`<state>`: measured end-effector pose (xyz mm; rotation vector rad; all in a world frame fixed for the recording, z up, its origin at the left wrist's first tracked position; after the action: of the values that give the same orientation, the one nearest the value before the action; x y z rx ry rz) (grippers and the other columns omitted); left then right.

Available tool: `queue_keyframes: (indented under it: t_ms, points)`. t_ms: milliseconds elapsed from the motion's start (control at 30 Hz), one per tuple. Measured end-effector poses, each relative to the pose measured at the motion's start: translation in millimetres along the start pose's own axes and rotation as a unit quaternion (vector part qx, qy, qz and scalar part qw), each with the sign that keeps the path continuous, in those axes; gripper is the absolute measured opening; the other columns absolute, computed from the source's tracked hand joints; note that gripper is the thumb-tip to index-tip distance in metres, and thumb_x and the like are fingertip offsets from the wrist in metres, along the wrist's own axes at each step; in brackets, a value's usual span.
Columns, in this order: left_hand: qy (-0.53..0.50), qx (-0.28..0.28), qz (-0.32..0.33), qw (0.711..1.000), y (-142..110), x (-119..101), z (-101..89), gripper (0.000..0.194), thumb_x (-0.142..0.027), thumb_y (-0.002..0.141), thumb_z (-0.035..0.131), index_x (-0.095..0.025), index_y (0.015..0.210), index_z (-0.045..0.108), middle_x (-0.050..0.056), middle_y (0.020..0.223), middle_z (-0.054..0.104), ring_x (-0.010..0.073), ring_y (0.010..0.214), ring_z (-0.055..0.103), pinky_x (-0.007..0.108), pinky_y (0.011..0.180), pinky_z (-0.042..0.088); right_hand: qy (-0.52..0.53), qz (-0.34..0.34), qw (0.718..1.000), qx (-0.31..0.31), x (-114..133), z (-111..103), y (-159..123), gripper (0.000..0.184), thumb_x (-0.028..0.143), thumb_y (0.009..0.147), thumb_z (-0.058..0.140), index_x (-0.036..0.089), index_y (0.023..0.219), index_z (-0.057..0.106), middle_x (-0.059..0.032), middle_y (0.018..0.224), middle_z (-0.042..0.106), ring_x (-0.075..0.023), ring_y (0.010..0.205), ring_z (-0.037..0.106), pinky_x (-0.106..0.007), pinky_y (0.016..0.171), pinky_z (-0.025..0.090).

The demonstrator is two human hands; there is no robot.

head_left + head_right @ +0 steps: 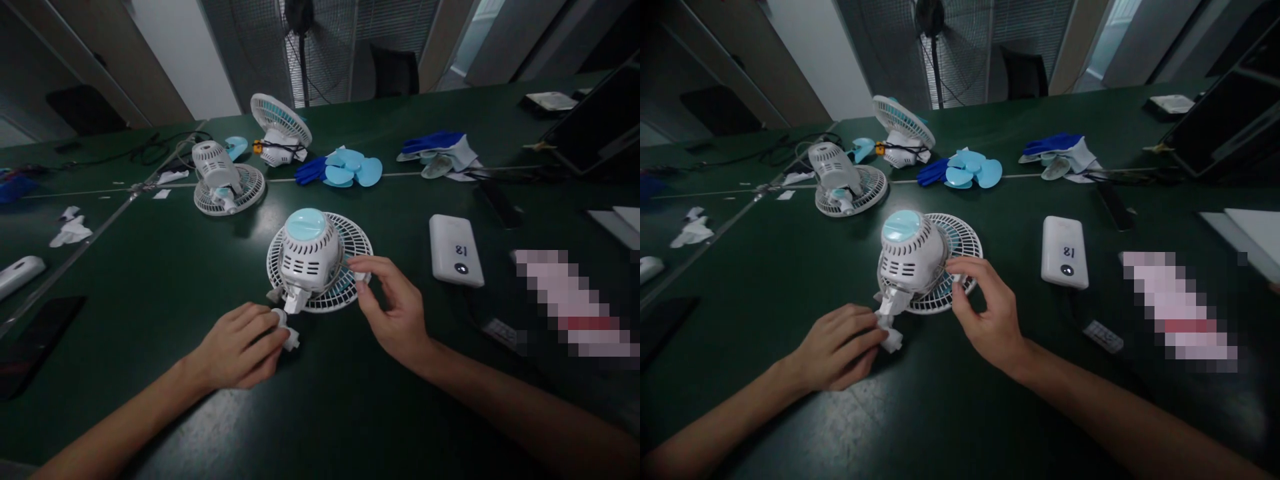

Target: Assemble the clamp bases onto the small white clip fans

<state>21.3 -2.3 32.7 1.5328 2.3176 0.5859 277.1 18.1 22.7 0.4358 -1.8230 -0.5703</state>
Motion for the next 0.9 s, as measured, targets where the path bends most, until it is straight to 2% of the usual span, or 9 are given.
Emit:
queue_keyframes:
  t_ms: [67,100,200,300,367,467,633,767,900]
  points:
    - [-0.021,0.085,-0.023,0.996,-6.4,0.4,9.2,0.027,-0.025,0.097,0.061,-0.015,0.122,0.065,0.012,0.109,0.066,0.0248,0.096,0.065,0.036,0.076,0.060,0.010,0.014,1.000,0.012,1.3,3.3,-1.8,0.030,0.011,0.096,0.060,0.025,0.122,0.064,-0.0075,0.122,0.068,-0.0237,0.116,0.066,-0.047,0.100,0.057]
    - [-0.029,0.106,-0.043,0.993,-8.4,1.2,11.8,0.030,-0.027,0.098,0.062,-0.016,0.126,0.064,0.012,0.113,0.066,0.0247,0.098,0.064,0.036,0.077,0.060,0.012,0.009,1.000,0.021,2.4,4.6,-2.4,0.031,0.011,0.095,0.062,0.025,0.122,0.065,-0.0072,0.123,0.068,-0.0234,0.116,0.066,-0.046,0.100,0.057]
    - [-0.035,0.114,-0.067,0.991,-8.4,1.7,13.6,0.031,-0.029,0.099,0.064,-0.019,0.128,0.064,0.012,0.117,0.066,0.0238,0.099,0.064,0.035,0.079,0.059,0.010,-0.020,0.999,0.045,5.0,7.1,-3.3,0.032,0.010,0.093,0.067,0.025,0.121,0.066,-0.0059,0.121,0.069,-0.0220,0.115,0.067,-0.044,0.099,0.058]
    - [-0.009,0.121,-0.037,0.992,-4.1,-1.7,14.3,0.031,-0.034,0.099,0.064,-0.018,0.126,0.065,0.013,0.120,0.068,0.0242,0.095,0.066,0.037,0.079,0.059,0.013,-0.044,0.996,0.072,6.3,9.5,-3.6,0.032,0.008,0.092,0.067,0.024,0.120,0.066,-0.0056,0.117,0.070,-0.0210,0.112,0.068,-0.042,0.097,0.059]
    - [0.008,0.122,-0.010,0.992,-1.7,-4.9,14.4,0.032,-0.029,0.101,0.061,-0.017,0.130,0.064,0.012,0.121,0.069,0.0216,0.090,0.067,0.035,0.078,0.058,0.020,-0.057,0.994,0.090,8.0,11.2,-4.1,0.034,0.007,0.092,0.067,0.023,0.122,0.065,-0.0063,0.118,0.071,-0.0209,0.112,0.069,-0.042,0.098,0.059]
    - [0.018,0.090,0.034,0.995,0.1,-10.5,11.5,0.030,-0.019,0.101,0.059,-0.013,0.130,0.063,0.012,0.117,0.072,0.0182,0.086,0.068,0.031,0.076,0.057,0.026,-0.073,0.990,0.119,10.9,13.8,-5.7,0.041,0.007,0.092,0.066,0.023,0.130,0.062,-0.0076,0.121,0.071,-0.0219,0.114,0.069,-0.043,0.099,0.060]
    - [-0.046,0.036,0.105,0.993,-1.7,-19.0,5.8,0.016,-0.011,0.101,0.052,-0.011,0.109,0.065,0.015,0.117,0.075,0.0198,0.089,0.070,0.033,0.077,0.061,0.021,-0.098,0.983,0.151,14.4,16.0,-7.6,0.046,0.006,0.091,0.066,0.022,0.134,0.060,-0.0080,0.123,0.071,-0.0221,0.115,0.069,-0.043,0.099,0.061]
    - [-0.071,-0.020,0.114,0.991,-2.3,-20.0,0.7,0.016,-0.007,0.095,0.058,-0.014,0.107,0.066,0.016,0.117,0.074,0.0228,0.096,0.071,0.036,0.077,0.065,0.018,-0.106,0.981,0.160,15.3,16.6,-8.2,0.045,0.007,0.090,0.065,0.023,0.132,0.062,-0.0076,0.121,0.072,-0.0223,0.113,0.069,-0.043,0.097,0.062]
    - [-0.061,-0.076,0.109,0.989,-2.7,-18.4,-3.0,0.021,-0.005,0.088,0.066,-0.016,0.106,0.070,0.014,0.119,0.071,0.0221,0.098,0.072,0.031,0.074,0.067,0.004,-0.115,0.977,0.178,15.0,18.5,-9.9,0.044,0.007,0.091,0.065,0.023,0.132,0.062,-0.0078,0.122,0.071,-0.0225,0.113,0.069,-0.044,0.096,0.062]
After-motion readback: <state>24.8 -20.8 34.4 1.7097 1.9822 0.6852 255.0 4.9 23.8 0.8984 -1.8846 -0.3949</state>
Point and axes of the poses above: each hand's wrist, its own y-axis towards the middle knuckle, its own z-axis out of the palm, x = y × z, the point moved 5 cm from there along y, towards the middle knuckle
